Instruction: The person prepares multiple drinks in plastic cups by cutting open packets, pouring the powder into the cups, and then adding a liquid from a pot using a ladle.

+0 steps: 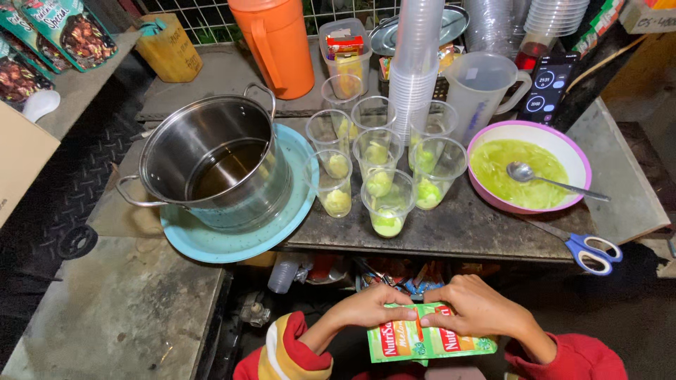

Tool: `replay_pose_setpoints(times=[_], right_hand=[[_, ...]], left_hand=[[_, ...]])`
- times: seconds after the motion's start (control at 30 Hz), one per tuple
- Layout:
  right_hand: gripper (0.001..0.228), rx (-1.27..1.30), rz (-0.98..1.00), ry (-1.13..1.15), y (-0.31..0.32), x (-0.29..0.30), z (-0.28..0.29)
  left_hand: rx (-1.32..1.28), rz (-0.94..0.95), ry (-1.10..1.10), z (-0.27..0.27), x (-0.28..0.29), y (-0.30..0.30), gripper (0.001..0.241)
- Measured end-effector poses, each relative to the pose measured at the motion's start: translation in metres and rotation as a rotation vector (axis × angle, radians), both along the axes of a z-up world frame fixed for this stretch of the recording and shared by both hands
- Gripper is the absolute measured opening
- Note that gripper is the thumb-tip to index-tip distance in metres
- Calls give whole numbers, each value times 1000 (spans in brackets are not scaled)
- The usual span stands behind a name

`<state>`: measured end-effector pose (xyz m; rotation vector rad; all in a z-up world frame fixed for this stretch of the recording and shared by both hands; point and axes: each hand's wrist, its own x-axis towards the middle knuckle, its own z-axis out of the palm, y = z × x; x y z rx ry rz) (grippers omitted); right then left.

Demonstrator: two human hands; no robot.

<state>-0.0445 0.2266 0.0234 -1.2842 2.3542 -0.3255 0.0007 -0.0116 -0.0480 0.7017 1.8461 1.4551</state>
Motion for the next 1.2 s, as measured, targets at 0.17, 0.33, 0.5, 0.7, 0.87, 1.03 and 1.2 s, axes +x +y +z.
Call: replay_pose_setpoints(times=[0.17, 0.33, 0.5, 0.7, 0.87, 1.03, 1.2], right_hand=[[48, -142, -57, 13, -5, -15, -22], [39, -335, -113, 206, -23, -10, -12], [28, -400, -205, 357, -36, 6, -4], [41, -100, -220, -181, -43, 1, 7], [37, -187, -375, 164, -48, 22, -1], [25, -455, -658, 297, -24, 38, -17], [16, -752, -1101, 30, 3, 48, -31]], left_hand=[[-157, 310, 231, 41, -3, -7, 27], [43, 431, -35, 32, -8, -22, 24], [262, 468, -284, 11, -10, -36, 20], [-49, 327, 138, 48, -4, -52, 29], [-49, 502, 90, 40, 0, -60, 22], [59, 776, 120, -3, -12, -90, 22], [-20, 914, 168, 17, 10, -87, 26]])
